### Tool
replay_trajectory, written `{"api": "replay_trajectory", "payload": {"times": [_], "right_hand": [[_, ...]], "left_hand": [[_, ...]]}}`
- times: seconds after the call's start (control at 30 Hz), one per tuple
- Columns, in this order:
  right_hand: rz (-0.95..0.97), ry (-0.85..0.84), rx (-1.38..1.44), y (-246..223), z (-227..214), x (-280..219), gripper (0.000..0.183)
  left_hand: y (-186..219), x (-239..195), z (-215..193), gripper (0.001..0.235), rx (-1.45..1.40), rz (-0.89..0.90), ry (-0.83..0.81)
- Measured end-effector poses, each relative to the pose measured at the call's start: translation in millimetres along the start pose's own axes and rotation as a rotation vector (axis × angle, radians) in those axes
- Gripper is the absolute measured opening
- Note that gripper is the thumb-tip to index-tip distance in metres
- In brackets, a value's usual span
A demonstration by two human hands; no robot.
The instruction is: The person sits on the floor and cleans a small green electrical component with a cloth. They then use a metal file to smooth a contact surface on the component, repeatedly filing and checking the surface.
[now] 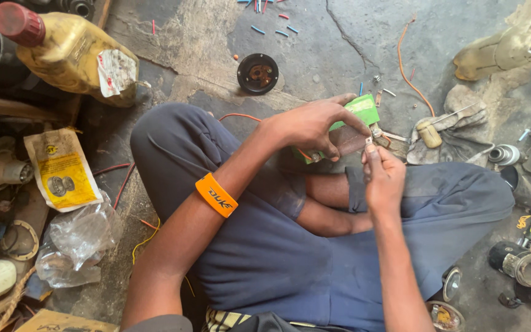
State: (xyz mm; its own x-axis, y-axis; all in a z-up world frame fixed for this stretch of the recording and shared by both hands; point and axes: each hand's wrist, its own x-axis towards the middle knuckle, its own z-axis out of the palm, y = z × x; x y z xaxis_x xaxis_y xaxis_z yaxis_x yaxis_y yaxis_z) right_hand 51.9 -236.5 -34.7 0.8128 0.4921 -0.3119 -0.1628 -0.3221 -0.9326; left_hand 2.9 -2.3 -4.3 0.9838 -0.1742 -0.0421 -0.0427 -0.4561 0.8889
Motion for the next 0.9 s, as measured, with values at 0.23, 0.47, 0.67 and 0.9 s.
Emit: {"api": "replay_trajectory", "payload": {"times": [0.23,0.47,0.67,0.9], "right_hand": [[0.009,-0.065,-0.004,-10,-2,1,0.032],[-0.229,-0.062,-0.197,9,-3,3,0.032],[0.062,-0.136,0.031,9,-1,5,0.034],[-0.012,-0.081,-0.085,11,-2,4,0.023]], "left_hand": [[1,-1,-1,0.078,0.002,-0.002,0.014],[-5,2,2,0.075,0.004,0.007,0.015],[0,-1,1,0.071,-0.015,-0.021,0.026],[-1,0,1,0.074,0.001,-0.050,0.004]]}}
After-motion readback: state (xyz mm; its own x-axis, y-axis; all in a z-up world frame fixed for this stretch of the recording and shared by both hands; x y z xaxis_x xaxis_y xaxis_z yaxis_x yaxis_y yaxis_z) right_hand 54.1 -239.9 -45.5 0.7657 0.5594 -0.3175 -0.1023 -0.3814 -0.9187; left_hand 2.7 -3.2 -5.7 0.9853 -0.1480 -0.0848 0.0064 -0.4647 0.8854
